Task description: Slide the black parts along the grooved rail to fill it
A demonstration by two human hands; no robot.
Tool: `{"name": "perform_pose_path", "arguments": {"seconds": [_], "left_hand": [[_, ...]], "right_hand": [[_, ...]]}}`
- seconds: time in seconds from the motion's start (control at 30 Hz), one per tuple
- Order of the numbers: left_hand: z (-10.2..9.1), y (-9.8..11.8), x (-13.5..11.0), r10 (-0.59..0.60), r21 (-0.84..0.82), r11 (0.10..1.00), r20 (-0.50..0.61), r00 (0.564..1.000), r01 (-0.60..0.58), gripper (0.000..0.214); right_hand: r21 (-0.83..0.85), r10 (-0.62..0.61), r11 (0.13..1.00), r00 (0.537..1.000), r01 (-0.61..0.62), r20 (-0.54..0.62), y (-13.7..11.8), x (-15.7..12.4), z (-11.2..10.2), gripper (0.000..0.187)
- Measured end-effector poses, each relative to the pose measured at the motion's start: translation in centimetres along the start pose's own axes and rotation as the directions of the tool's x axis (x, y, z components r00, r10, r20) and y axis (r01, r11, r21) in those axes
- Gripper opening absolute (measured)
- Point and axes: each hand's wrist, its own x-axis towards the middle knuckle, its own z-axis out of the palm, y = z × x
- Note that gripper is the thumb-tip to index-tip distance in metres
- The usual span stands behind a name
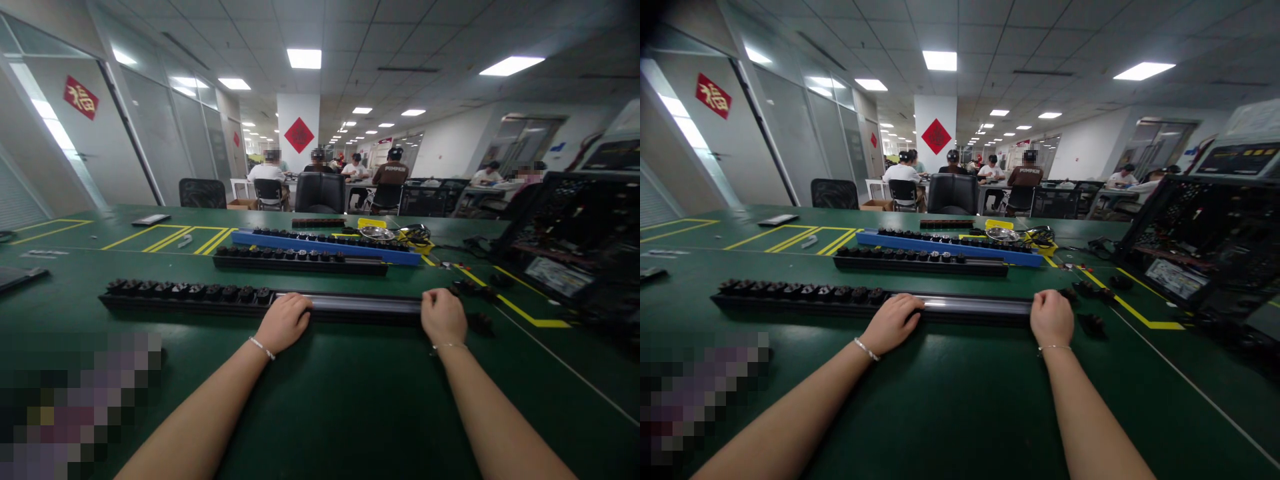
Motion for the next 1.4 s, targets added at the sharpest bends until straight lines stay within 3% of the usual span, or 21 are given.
{"name": "perform_pose_path", "arguments": {"seconds": [0.1,0.17,0.23,0.3,0.4,0.73,1.07,1.4], "left_hand": [[-0.9,-0.3,0.2,-0.137,0.105,0.983,-0.146,0.98,0.153,0.018],[-1.5,-0.8,0.2,-0.285,0.227,0.913,-0.24,0.928,0.339,0.019],[-2.0,-1.3,0.2,-0.395,0.344,0.809,-0.283,0.874,0.477,0.023],[-2.3,-1.7,0.0,-0.457,0.431,0.727,-0.278,0.845,0.535,0.025],[-2.7,-2.0,-0.2,-0.502,0.497,0.677,-0.227,0.834,0.543,0.024],[-3.1,-2.0,-0.1,-0.518,0.512,0.678,-0.176,0.837,0.527,0.024],[-3.1,-2.0,0.3,-0.604,0.468,0.655,-0.149,0.783,0.594,0.028],[-2.6,-2.0,0.4,-0.549,0.452,0.709,-0.127,0.826,0.541,0.027]], "right_hand": [[0.1,-0.234,0.969,0.969,0.226,0.081,-2.5,-1.2,0.9,0.03],[0.176,-0.357,0.926,0.924,0.333,0.134,-3.5,-1.8,1.4,0.029],[0.196,-0.419,0.902,0.887,0.384,0.191,-4.0,-2.1,1.6,0.028],[0.182,-0.426,0.902,0.876,0.392,0.226,-4.1,-2.2,1.7,0.027],[0.165,-0.405,0.912,0.882,0.375,0.241,-4.1,-2.2,1.4,0.028],[0.152,-0.373,0.927,0.887,0.343,0.274,-4.5,-2.3,0.9,0.029],[0.157,-0.398,0.916,0.886,0.369,0.236,-4.2,-2.2,1.4,0.029],[0.146,-0.375,0.926,0.886,0.347,0.271,-4.5,-2.2,1.1,0.03]]}}
